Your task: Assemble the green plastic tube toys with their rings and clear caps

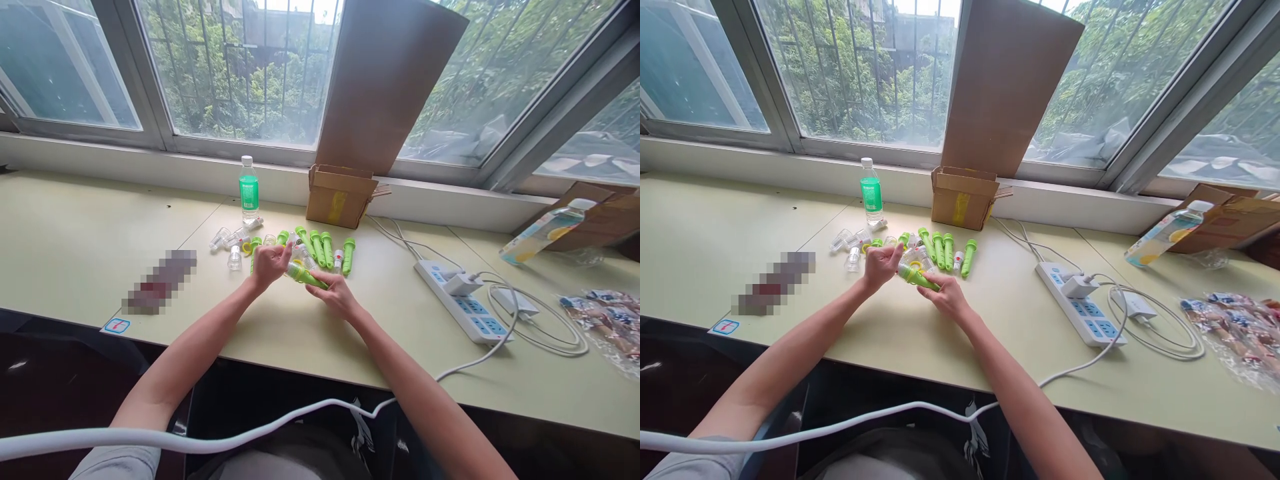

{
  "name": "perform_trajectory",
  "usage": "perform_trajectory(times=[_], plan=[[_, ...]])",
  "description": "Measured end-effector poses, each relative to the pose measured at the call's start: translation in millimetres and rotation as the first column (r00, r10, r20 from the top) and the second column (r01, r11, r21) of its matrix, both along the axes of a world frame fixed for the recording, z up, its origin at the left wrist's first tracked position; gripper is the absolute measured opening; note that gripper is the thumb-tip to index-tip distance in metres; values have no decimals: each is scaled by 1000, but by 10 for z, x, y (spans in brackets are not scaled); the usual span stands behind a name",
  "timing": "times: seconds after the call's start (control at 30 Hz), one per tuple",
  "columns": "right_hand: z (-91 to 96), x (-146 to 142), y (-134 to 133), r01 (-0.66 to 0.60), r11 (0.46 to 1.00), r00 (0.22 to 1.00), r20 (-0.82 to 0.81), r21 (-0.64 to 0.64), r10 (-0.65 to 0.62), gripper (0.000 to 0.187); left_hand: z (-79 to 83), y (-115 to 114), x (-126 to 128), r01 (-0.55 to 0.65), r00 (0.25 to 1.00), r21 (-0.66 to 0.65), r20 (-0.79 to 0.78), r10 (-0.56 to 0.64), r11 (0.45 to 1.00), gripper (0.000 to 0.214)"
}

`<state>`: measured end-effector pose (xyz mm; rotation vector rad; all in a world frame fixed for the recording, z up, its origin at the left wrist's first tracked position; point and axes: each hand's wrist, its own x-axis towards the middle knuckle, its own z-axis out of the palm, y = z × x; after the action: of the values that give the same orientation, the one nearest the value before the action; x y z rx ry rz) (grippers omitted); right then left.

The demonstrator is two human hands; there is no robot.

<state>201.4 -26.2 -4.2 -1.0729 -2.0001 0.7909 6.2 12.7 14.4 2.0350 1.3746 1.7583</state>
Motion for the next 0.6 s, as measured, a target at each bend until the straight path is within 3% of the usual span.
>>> perform_trajectory(times=[0.07, 0.13, 0.23, 0.33, 0.5, 0.6], plan=[[-13, 2, -2, -7, 999, 999, 36, 38, 6, 38, -7, -2, -18, 0, 999, -9, -46, 0, 1000, 56], [-44, 7, 1, 68, 986, 988, 127, 151, -88, 36, -17, 2, -37, -4, 995, -38, -100, 1, 999, 54], [-99, 35, 28, 143, 929, 933, 266, 342, -241, 34, -33, 10, -49, -25, 987, -87, -158, 11, 996, 44], [-124, 88, 79, 224, 863, 868, 311, 453, -388, 37, -45, 13, -29, -16, 987, -116, -163, -3, 993, 31], [-105, 223, 210, 474, 701, 746, 179, 533, -641, 47, -71, 39, 12, -36, 985, -91, -169, 20, 995, 34], [-100, 370, 322, 653, 563, 594, 119, 507, -796, 50, -90, 66, 11, -85, 973, -79, -223, 65, 993, 33]])
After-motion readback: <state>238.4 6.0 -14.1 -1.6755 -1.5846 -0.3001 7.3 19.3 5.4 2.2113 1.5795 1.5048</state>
